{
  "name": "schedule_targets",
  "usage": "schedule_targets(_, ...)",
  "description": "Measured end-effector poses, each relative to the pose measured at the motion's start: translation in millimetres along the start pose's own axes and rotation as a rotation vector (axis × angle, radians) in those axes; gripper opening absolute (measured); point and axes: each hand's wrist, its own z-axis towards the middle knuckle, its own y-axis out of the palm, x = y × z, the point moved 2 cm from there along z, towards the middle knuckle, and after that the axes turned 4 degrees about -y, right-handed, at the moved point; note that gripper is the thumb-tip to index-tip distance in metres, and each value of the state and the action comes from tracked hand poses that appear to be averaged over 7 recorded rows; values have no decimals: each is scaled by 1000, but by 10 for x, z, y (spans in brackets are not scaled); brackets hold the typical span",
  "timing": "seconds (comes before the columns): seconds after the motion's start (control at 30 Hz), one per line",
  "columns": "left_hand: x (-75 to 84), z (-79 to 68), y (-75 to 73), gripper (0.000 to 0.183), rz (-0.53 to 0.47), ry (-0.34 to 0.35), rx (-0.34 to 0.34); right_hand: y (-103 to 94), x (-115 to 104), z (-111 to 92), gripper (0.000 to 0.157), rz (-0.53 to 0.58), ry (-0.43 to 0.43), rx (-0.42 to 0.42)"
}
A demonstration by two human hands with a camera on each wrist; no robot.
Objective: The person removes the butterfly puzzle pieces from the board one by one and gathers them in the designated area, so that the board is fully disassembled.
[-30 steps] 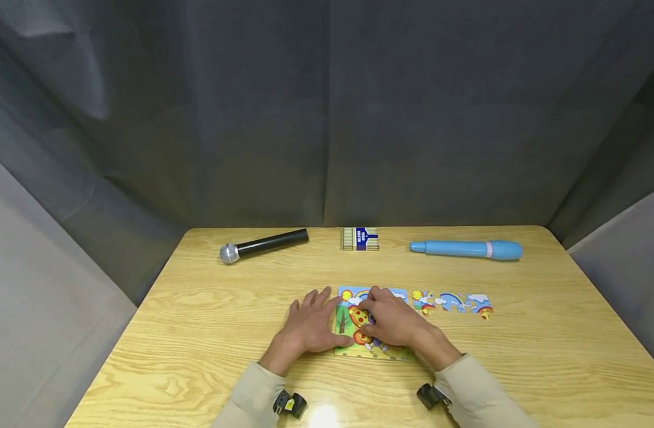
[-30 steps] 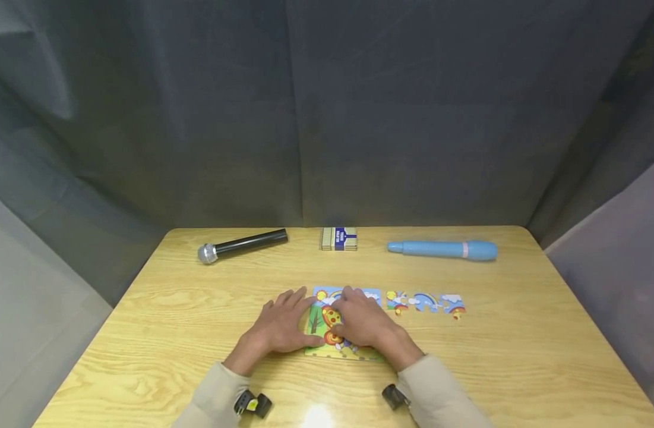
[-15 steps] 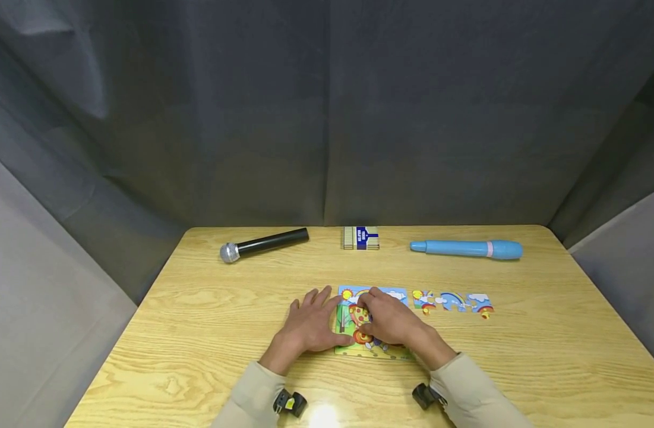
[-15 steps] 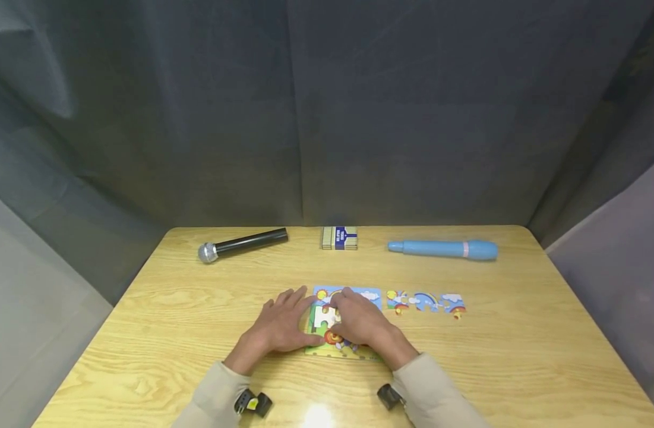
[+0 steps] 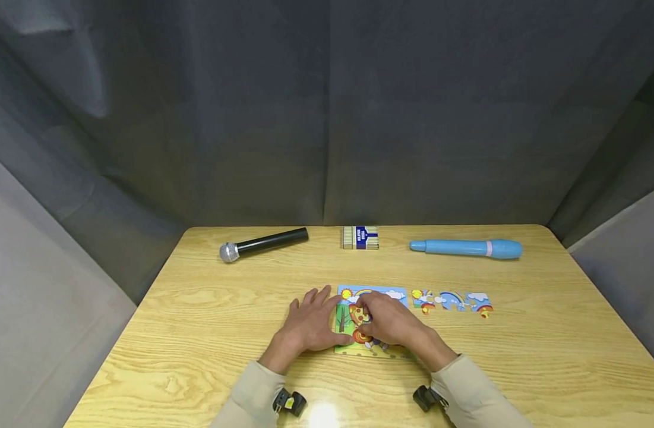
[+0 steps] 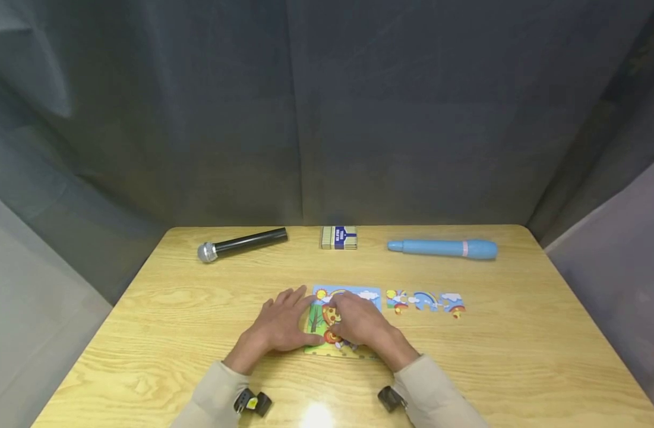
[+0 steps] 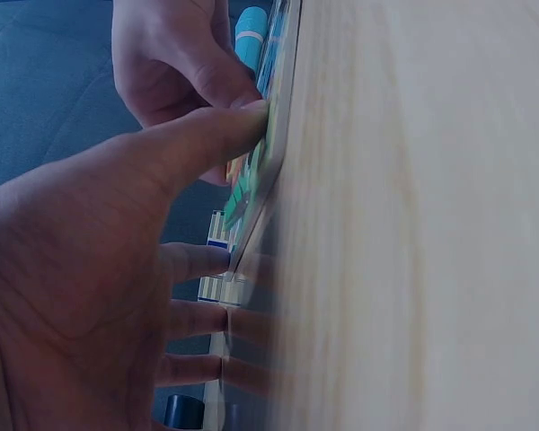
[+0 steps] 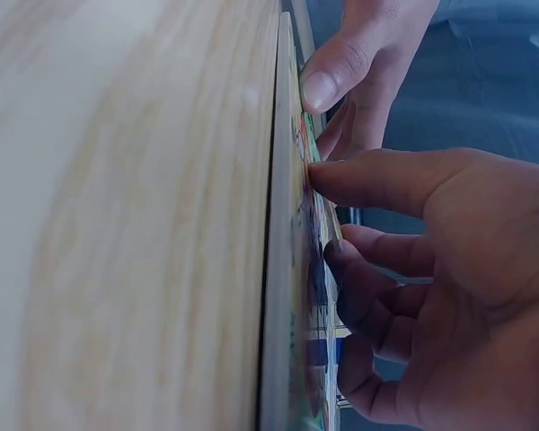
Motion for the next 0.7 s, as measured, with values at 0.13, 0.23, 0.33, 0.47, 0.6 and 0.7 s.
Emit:
schedule_targets(0.13,7,7,7,90,-2,3,-1,-6,14,-20,39,-13,-13,6)
schedule_targets(0.23,11,11,13,91,-2,5,-2,-29,19,-47,37,-41,-22,9)
schedule_targets(0.33,10,14,16,91,0,3,-3,-59,42,-76,37,-80,-19,14)
schedule_targets(0.47,4,13,19,92,4,-2,-4,-96,102,-116,37,-99,-3,22)
schedule_targets(0.6,0,8,17,92,-5,-4,-5,-139,166,-171,35,-97,-16,31)
schedule_targets(0.7,1,3,15,92,-13,-4,-5,-172,216,-217,34,-98,-39,42)
